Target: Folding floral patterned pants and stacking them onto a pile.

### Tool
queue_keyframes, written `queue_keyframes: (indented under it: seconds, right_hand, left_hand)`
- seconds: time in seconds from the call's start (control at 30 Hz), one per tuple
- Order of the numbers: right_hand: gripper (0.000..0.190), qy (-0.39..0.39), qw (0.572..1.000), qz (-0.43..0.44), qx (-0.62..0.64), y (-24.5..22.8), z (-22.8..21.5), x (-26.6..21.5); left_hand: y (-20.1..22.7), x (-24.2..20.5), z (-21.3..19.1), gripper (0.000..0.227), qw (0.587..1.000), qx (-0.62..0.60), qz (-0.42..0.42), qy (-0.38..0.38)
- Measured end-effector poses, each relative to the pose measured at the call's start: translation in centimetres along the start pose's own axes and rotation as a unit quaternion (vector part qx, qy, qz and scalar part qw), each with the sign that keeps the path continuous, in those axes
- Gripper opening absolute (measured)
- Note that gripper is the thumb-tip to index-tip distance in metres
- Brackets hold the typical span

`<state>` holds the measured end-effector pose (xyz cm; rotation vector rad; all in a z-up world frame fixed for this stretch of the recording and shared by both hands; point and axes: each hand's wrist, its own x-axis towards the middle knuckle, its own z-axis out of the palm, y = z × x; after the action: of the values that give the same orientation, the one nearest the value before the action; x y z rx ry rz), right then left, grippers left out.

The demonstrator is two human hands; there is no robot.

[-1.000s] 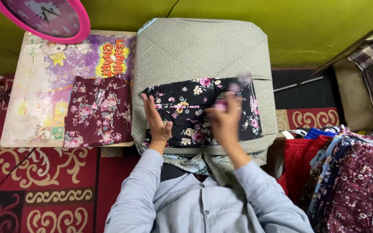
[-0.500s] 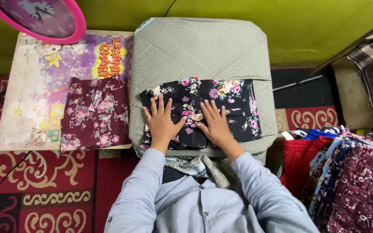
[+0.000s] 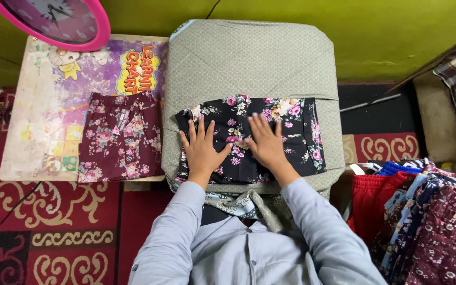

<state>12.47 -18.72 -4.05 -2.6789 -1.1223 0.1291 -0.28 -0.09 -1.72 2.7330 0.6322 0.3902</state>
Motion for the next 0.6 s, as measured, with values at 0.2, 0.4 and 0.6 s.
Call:
queue_keyframes:
  seconds: [0.2,0.4,0.6]
  right_hand:
    - [0.085,-0.001,0.998,0.009,-0.064,8.5,-3.3,2.5]
    - [0.082,-0.003,0.99,0.124,-0.07,8.6,-2.2,3.2]
    - [0.09,0.018,0.999,-0.01,-0.045,0.0,1.1,-3.4]
  left_hand:
    - [0.0,0.0,-0.4,0.088,1.0,0.011,-0.006,-0.007]
    - [0.3,0.3,-0.7,0.088,0.999,0.0,-0.024,-0.041]
    - [0.3,0.1,-0.9,0.087,1.0,0.006,-0.011,-0.029]
